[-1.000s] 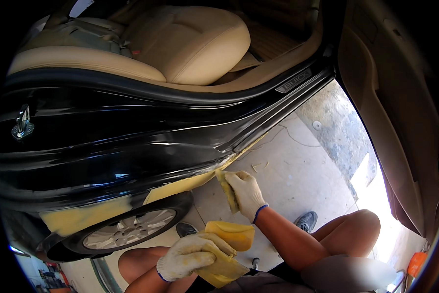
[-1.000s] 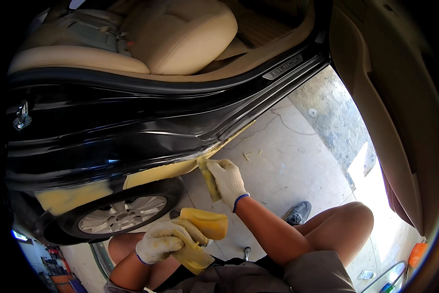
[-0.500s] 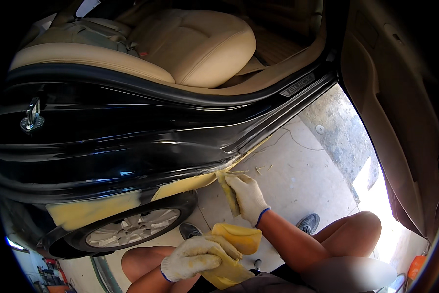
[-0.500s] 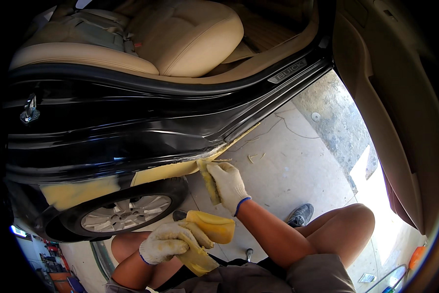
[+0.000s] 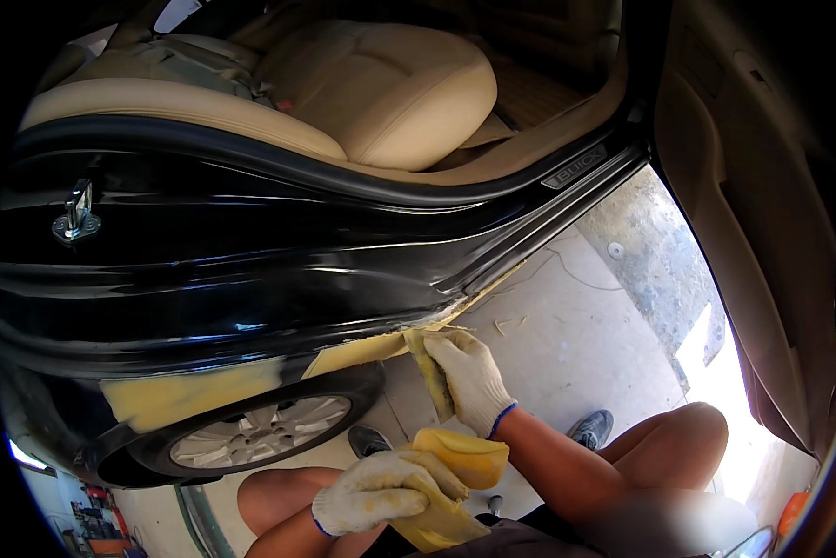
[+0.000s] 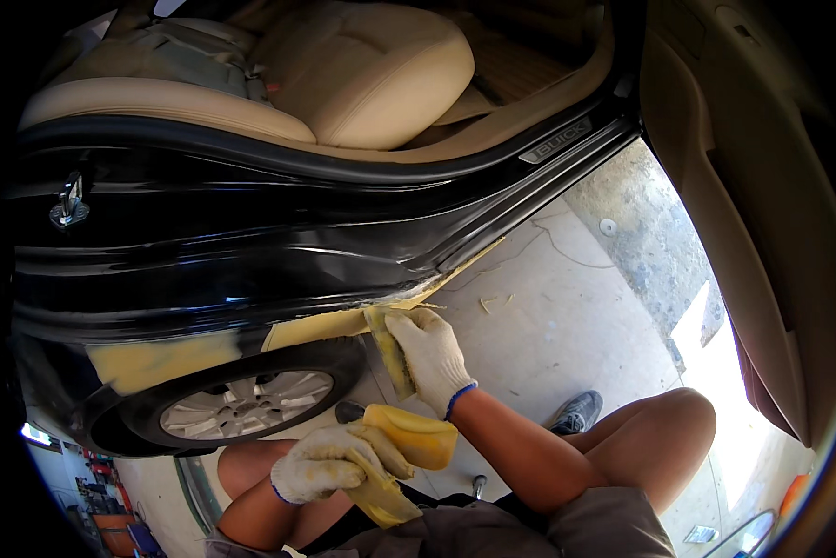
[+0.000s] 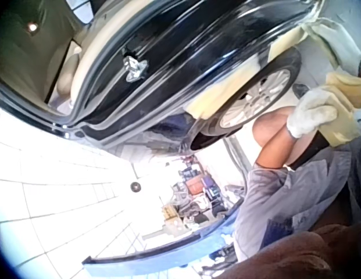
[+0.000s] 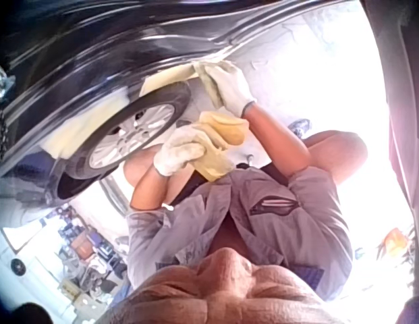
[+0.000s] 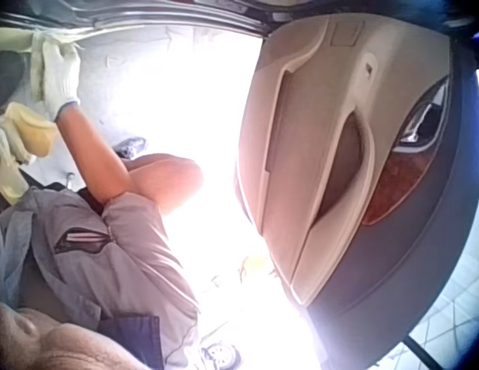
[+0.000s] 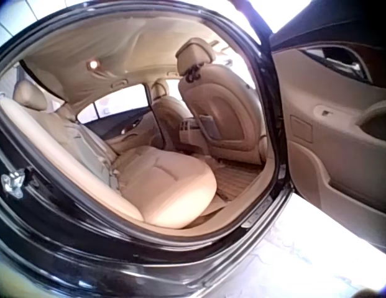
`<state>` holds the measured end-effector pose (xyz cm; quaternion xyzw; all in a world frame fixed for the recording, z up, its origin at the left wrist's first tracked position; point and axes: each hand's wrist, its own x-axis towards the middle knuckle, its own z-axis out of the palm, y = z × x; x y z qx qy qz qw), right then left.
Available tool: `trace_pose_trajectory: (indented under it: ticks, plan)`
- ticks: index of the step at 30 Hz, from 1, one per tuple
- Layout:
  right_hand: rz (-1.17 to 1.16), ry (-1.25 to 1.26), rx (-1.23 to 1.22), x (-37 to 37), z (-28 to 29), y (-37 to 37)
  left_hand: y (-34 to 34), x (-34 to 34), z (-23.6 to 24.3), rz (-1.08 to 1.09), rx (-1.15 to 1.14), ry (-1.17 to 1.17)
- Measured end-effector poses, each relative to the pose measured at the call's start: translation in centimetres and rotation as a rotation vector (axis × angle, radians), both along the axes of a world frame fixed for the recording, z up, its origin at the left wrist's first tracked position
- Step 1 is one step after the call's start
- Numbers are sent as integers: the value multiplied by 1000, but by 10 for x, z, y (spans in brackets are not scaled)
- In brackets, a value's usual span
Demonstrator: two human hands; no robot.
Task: The person applies yellow body filler to the side of a black car using a yellow sponge. They work on the lower side panel and the area around the rear wheel arch, smoothing the filler into the surface.
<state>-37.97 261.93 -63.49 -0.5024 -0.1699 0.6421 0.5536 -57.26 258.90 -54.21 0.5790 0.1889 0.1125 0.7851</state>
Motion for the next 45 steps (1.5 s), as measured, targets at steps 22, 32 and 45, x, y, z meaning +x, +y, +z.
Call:
trace_pose_trajectory:
  ticks: [22,32,45]
  plan:
    - [41,-47,53,-19,46,-1,-3,-12,5,-95,90,-96]
    - [-81,147,18,-3,24,-14,-15,-18,14,-38,55,-60]
    - [346,-983,-379,19,-193,-85,-13,-17,-7,152,-297,-73]
